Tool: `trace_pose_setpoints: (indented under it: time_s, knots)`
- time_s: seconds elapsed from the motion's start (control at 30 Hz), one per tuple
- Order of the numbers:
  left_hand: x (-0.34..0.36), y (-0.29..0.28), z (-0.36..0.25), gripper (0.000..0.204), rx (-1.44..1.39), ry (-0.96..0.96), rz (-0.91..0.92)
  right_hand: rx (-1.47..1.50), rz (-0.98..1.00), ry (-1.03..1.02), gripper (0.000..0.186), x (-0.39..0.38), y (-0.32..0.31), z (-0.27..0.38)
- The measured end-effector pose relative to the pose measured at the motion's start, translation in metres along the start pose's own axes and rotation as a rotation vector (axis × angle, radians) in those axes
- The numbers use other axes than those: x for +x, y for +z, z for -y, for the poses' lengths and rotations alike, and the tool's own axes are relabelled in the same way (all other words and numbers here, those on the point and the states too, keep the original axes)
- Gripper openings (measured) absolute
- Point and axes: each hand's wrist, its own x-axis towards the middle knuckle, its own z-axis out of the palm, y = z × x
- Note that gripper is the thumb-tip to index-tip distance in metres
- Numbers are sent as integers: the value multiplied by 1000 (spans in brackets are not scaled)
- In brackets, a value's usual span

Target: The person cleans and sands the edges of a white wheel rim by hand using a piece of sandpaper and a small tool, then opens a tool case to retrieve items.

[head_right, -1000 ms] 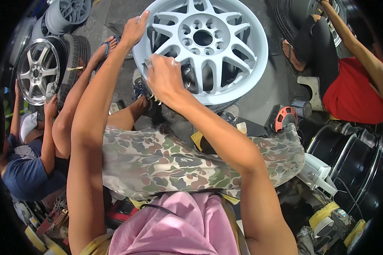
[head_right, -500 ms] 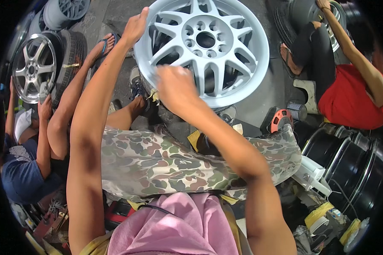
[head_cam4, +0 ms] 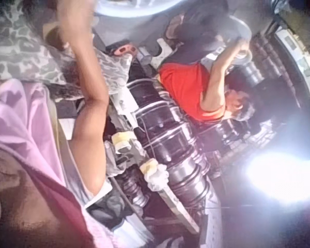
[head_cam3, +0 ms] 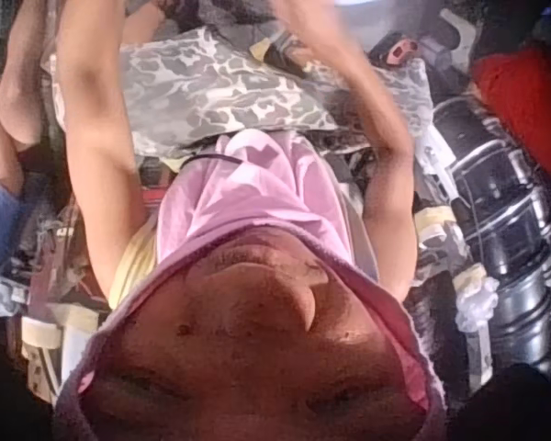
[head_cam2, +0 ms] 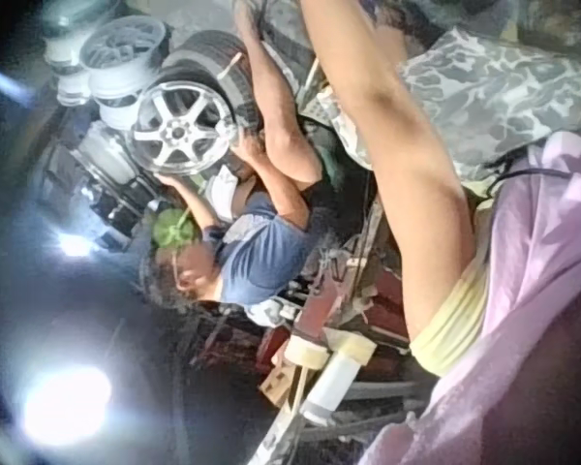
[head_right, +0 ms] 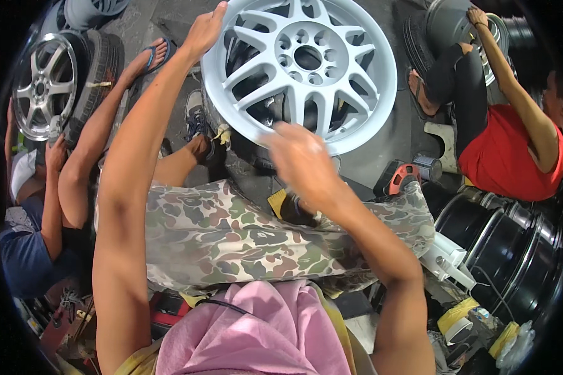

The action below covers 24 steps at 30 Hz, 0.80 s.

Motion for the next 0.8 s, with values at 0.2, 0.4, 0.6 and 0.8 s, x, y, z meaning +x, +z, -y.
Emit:
trace_pose_setpoints:
  time_s: [0.2, 0.4, 0.6, 0.8]
  knots:
    - [7, 5, 0, 71, 58, 42, -26, 31, -215, -106, 22, 45, 38, 19]
    - [16, 13, 10, 82, -30, -92, 43, -88, -326, -133, 23, 69, 60, 35]
    - [13, -12, 35, 77, 41, -5, 48, -14, -264, -66, 20, -16, 27, 17]
    - [9, 9, -16, 83, 30, -79, 79, -90, -402, 97, 10, 122, 76, 18]
